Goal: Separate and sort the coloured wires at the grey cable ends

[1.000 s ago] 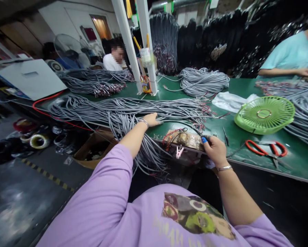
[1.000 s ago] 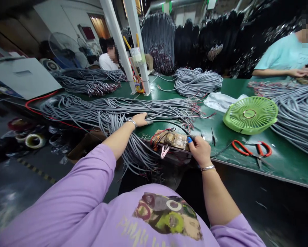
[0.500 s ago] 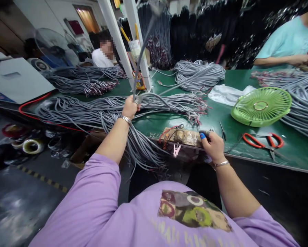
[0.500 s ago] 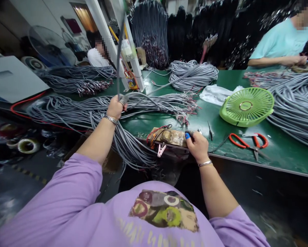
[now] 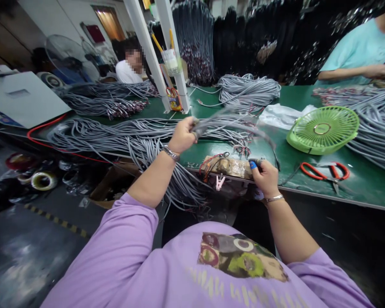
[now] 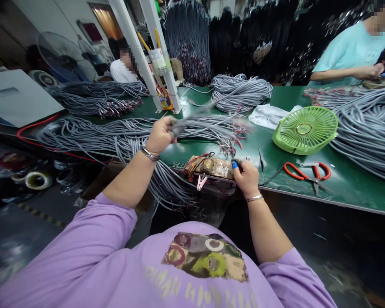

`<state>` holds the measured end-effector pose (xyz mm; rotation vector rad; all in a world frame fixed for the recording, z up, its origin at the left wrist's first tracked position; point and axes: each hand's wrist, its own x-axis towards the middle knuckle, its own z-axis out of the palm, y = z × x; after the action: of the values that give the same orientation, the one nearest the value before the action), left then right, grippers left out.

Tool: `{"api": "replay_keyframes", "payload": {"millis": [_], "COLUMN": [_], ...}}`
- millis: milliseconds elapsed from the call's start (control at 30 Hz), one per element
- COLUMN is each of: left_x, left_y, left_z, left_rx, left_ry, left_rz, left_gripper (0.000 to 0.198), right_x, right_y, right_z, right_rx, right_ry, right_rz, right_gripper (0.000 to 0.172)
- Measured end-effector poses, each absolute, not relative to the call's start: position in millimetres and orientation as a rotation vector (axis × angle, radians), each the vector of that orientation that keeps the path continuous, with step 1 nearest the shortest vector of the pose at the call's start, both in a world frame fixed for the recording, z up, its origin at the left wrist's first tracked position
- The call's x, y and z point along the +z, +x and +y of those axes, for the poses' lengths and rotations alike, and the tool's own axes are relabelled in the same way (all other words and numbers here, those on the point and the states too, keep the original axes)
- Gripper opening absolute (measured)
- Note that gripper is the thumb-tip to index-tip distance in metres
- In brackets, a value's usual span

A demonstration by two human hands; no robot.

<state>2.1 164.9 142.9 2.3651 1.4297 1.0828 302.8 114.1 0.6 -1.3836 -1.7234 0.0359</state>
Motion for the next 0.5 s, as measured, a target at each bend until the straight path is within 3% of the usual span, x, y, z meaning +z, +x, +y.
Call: {"api": "replay_keyframes", "payload": {"millis": [100, 300, 500], "left_x": [155.0, 113.0, 58.2], "left_y": [-5.2, 27.4, 18.9], "left_z": [130.8, 42.6, -3.1], "left_rx": [1.221, 0.449, 0.450], "left_ry": [2.374, 2.940, 2.746], "left_rz": [1.372, 1.074, 1.032], "left_gripper": [0.021, 0.013, 0.022], "right_x": [-0.2, -0.1, -0.7], "right_y": [303.0, 303.2, 304.1], "right_z": [114.7, 116.4, 116.6], "right_rx": [0.039, 0.030, 0.011], "right_ry": [-1.395, -1.384, -1.383], "right_rz": [-1.722, -1.711, -1.730], "right_gripper": [0.030, 0.029, 0.027]}}
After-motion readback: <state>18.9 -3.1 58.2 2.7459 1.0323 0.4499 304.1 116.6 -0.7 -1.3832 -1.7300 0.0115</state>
